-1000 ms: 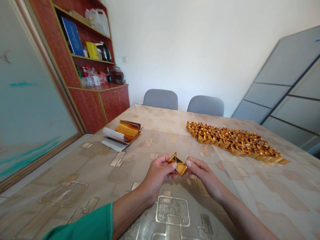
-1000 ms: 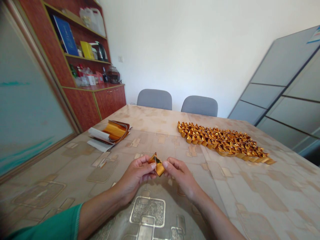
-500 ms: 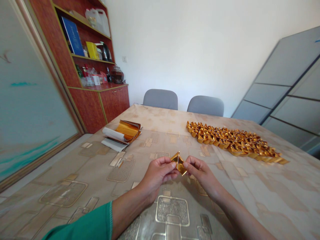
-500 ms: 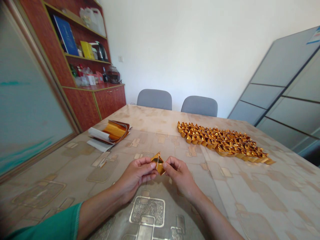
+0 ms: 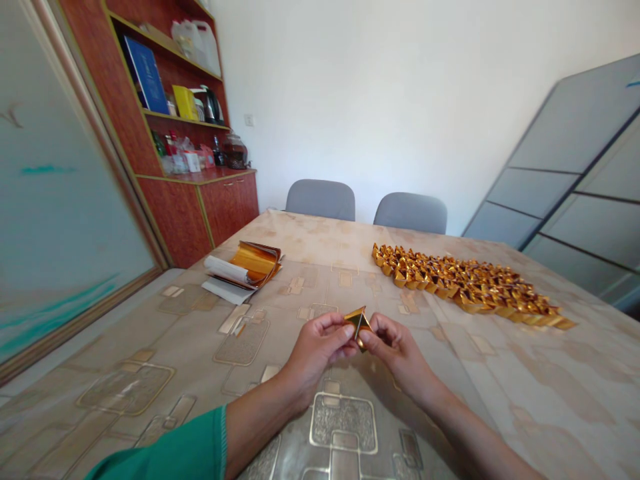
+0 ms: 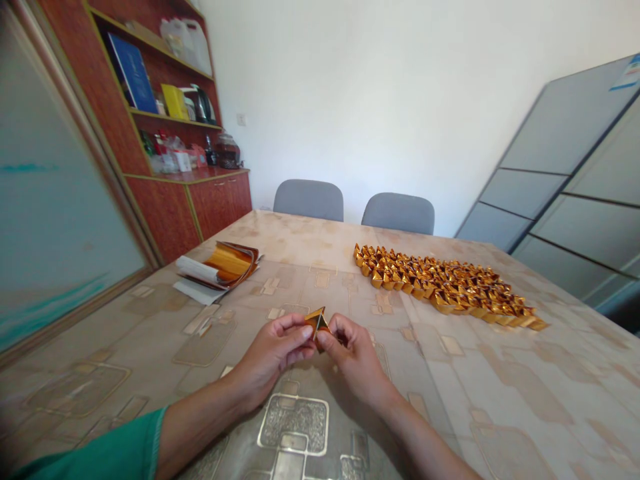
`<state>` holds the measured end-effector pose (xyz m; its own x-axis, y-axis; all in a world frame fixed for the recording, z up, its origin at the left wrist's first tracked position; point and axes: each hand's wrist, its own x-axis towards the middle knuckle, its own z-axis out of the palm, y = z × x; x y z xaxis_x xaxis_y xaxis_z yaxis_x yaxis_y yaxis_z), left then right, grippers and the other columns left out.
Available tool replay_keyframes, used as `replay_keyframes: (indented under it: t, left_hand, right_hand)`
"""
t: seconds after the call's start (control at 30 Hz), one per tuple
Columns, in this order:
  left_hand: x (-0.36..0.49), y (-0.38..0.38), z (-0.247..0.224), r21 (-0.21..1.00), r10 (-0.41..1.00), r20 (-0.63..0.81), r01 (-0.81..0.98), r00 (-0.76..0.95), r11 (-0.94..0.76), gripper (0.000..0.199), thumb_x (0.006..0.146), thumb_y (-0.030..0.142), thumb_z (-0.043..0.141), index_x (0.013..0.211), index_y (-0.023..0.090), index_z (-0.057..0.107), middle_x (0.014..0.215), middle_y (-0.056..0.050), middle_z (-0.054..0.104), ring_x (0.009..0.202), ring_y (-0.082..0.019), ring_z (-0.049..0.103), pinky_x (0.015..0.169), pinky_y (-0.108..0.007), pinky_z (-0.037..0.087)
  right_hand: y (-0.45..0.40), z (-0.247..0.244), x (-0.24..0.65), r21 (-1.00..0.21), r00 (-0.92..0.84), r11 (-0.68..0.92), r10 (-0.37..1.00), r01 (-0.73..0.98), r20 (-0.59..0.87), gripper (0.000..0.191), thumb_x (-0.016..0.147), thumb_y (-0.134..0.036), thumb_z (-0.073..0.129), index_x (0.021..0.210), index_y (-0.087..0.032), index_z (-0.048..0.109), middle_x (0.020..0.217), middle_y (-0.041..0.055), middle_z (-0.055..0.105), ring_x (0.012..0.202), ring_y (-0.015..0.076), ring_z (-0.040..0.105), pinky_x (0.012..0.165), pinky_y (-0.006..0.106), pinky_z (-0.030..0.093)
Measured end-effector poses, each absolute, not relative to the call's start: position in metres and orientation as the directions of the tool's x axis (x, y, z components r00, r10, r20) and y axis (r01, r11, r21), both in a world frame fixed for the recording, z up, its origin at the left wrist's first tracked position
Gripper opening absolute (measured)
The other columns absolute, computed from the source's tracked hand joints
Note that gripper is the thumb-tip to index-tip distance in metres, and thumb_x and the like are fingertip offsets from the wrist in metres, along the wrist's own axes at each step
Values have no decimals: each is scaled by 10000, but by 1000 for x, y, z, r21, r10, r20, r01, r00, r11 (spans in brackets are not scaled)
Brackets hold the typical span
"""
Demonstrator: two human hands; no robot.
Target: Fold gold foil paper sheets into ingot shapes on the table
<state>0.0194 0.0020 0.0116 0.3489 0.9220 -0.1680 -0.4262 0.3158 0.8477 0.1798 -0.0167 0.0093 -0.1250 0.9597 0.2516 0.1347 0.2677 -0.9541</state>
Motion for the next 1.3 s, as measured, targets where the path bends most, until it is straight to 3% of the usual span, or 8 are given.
replay_keyframes:
  t: [0.1,0.33,0.57,0.8,1.07,1.3]
  left_hand:
    - [19,2,13,857,933,-129,-435,335,275,336,690,395,820,855,143,674,734,-31,703,625,-117,635,616,-224,498]
    - [16,6,9,913,954,-40,-377,297,156,290,695,391,798,725,155,633,652,-6,668,593,-124,629,519,-190,444]
    - [18,6,10,945,940,-23,-299,339,131,324,744,434,754,905,160,689,740,-16,669,617,-134,608,526,-214,450]
    - [17,7,11,956,959,11,-285,282,73,216,691,353,759,663,148,697,626,-1,616,593,-120,530,569,-223,414]
    - [20,6,13,954,950,16,-288,311,78,293,715,417,734,634,159,622,579,26,551,550,-110,471,550,-230,380]
    - [20,7,11,965,972,61,-262,226,0,326,721,397,748,591,158,569,556,47,486,558,-97,428,548,-211,348]
  right_hand:
    - [-16,11,180,-956,-122,271,959,110,257,419,836,-566,647,635,-236,487,598,-29,455,576,147,374,545,281,291]
    - [-18,15,176,-974,-170,219,963,51,208,435,814,-567,668,610,-232,480,594,-24,481,572,146,388,538,277,294]
    - [-17,14,179,-980,-220,189,960,57,173,428,812,-550,676,607,-225,486,595,-28,475,574,141,390,550,279,302]
    - [-18,14,177,-978,-284,189,946,91,157,444,816,-585,649,613,-223,488,584,-31,476,564,136,382,549,284,287]
    - [-21,20,175,-984,-321,158,939,82,123,426,835,-539,643,617,-218,467,613,-26,478,590,138,399,572,286,297]
    - [-21,15,171,-990,-327,135,938,51,111,410,822,-521,670,627,-217,475,599,-41,445,567,127,365,557,277,282]
